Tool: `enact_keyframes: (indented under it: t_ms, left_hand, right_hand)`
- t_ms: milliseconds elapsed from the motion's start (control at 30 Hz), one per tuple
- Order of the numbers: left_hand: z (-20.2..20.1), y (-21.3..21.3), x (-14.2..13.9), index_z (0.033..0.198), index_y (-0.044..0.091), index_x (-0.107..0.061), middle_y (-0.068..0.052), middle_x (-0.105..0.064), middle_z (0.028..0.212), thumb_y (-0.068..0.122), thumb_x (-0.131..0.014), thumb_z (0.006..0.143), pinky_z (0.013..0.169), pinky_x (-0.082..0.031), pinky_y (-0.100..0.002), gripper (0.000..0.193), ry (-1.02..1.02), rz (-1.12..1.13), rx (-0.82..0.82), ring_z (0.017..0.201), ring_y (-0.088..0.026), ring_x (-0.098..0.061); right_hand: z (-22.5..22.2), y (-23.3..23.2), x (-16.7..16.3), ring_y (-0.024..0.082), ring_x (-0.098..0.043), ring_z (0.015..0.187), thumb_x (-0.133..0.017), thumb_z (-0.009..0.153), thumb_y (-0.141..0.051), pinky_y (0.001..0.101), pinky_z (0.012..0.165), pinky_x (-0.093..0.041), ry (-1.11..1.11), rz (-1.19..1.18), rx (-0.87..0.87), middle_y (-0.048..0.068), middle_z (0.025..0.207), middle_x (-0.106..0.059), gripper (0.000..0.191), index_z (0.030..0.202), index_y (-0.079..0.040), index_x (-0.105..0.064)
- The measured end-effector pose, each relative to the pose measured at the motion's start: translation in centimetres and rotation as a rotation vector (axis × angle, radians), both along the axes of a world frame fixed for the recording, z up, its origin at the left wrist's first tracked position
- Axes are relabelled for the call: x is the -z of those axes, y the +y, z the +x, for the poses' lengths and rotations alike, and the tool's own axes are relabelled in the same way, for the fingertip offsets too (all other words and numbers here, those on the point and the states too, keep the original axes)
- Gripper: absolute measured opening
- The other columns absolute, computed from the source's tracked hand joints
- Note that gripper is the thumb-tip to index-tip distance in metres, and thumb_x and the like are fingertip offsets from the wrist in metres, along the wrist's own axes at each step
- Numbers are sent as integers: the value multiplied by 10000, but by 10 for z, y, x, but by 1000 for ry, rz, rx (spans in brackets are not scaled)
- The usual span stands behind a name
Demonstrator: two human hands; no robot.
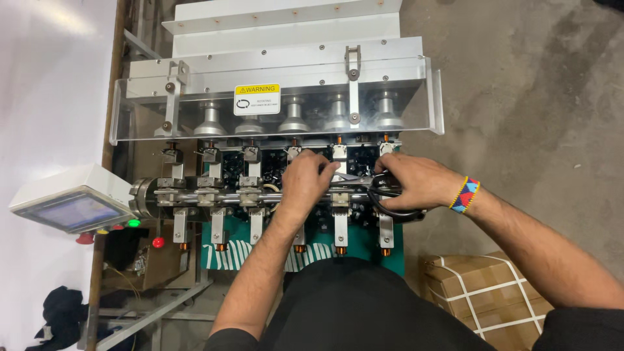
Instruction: The person operates a multi-station assembly machine, manually rotating a crank to advance the parts. They use a metal spatula to clear debris and a pair of shears to trim excess material from the components. The person then assembles small copper and black plastic parts by hand and wipes the machine surface with a cloth.
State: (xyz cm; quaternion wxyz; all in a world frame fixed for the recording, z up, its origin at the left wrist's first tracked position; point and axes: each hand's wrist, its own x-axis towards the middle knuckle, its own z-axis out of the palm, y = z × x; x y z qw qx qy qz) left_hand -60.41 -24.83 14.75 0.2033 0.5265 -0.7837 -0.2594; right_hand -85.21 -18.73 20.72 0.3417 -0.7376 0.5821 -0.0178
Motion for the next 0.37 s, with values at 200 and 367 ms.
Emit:
enact_keyframes:
  t_ms: [200, 367]
  left_hand:
    - [-8, 1, 8, 887, 30, -729, -129, -676, 1001, 226, -703, 915, 737, -552, -468, 200, 59, -108, -20, 853, -347, -692]
    - [-14, 4, -8, 1036, 33, -680, -112, -653, 1099, 169, -669, 1000, 745, -568, -451, 141, 142, -264, -27, 913, -335, -703]
  right_hand:
    - [14, 2, 6, 348, -693, 951, -807, 762, -355, 462, 806, -529, 26, -36, 10, 132, 968, -725, 512, 1159, -125, -581]
    - [-1, 34, -7, 335, -709, 950, -820, 741, -342, 454, 773, -541, -55, -16, -91, 119, 961, -743, 511, 1159, -159, -590]
